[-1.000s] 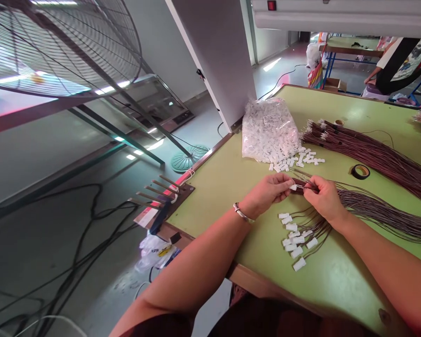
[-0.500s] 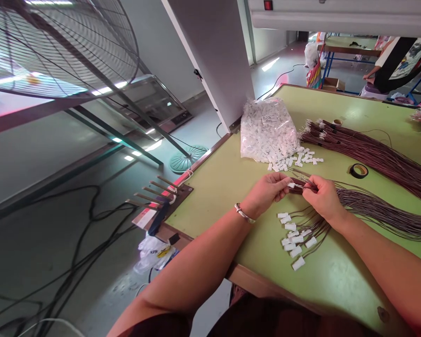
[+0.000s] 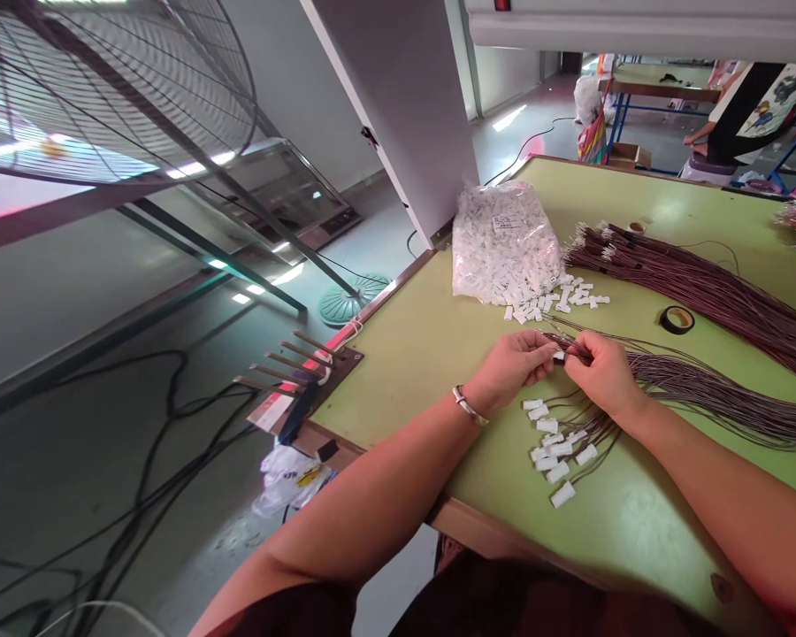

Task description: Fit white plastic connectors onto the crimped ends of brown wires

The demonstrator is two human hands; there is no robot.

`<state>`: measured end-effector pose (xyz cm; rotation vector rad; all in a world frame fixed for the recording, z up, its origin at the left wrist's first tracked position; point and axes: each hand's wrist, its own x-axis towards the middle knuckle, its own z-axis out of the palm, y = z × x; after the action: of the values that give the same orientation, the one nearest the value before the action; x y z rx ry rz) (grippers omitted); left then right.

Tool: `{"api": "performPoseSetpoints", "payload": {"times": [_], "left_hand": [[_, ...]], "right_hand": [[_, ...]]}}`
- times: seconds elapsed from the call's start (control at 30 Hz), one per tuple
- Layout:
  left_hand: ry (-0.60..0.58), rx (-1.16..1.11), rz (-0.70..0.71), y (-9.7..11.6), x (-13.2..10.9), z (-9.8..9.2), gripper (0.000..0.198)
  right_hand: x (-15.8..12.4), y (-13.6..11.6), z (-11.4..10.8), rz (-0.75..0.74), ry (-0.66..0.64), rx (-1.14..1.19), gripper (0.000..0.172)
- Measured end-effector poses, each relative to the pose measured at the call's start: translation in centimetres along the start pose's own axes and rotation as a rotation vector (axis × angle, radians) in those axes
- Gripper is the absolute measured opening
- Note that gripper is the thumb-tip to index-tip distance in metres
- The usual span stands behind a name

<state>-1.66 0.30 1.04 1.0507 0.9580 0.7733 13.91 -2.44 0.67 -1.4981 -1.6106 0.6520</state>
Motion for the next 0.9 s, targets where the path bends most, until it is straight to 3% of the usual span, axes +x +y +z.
{"api": "performPoseSetpoints", "payload": {"times": [0.13, 0.27, 0.67, 0.83, 0.9], "left_hand": [[-0.008, -0.034, 0.021, 0.1, 0.0, 0.0, 0.019], [-0.007, -0.012, 0.013, 0.5, 0.0, -0.1, 0.018], [0.027, 0.067, 0.012, -0.3, 0.0, 0.6, 0.015], [0.037, 0.159, -0.003, 0.4, -0.5, 0.8, 0.015], [-0.054, 0.322, 0.009, 1.0, -1.1, 0.7, 0.015]], "right_hand": [[0.3, 0.1, -0.4, 0.057, -0.083, 0.185, 0.016], [0.4, 0.2, -0.7, 0.144, -0.076, 0.278, 0.017], [0.0, 0.2, 0.1, 0.047, -0.011, 0.07, 0.011], [0.3, 0.3, -0.5, 0.085, -0.05, 0.142, 0.015], [0.6, 0.5, -1.0, 0.134, -0.075, 0.247, 0.019]]}}
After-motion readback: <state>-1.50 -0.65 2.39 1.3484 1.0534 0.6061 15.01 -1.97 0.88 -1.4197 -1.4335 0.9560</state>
